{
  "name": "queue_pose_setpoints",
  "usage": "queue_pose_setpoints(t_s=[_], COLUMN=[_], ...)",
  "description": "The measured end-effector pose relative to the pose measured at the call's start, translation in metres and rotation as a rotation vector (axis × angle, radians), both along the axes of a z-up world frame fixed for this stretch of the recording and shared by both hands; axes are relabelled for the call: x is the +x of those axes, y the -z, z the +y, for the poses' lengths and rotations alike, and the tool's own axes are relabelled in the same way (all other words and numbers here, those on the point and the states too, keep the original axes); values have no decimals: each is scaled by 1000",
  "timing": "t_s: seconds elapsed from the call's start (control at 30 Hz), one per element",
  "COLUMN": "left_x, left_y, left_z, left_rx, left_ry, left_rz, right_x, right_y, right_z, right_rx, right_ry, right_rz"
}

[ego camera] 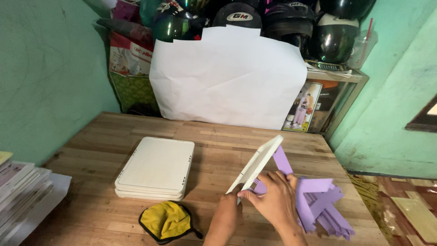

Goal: The person assembles a small plastic stand by inserting purple X-shaped supports into slots on white square trays. They repeatedly attach and detach the supports, then stack the trays and gather the supports on the table.

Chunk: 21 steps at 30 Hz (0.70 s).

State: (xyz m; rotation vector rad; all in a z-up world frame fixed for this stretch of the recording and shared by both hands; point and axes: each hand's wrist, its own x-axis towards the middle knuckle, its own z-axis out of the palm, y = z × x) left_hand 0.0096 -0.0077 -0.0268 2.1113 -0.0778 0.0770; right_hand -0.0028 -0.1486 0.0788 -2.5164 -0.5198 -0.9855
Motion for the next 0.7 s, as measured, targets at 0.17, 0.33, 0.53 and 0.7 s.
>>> queue_pose_setpoints(t_s=[0.17, 0.33, 0.53, 0.7], left_x=[-6, -15, -16, -19], left_y=[-4, -4, -5, -8], left_z=[-3, -6, -13, -16], left_rx=[-4, 107, 94, 13], left_ry=[-36, 9, 31, -15], left_rz=[-151, -131, -203, -154], right_x=[14, 42, 55, 48], right_y=[5, 12, 24, 26], right_z=[-13, -51, -73, -66], right_rx=[81, 399, 388, 415], right_ry=[28, 68, 46, 145], right_rz=[-107, 79, 238, 371])
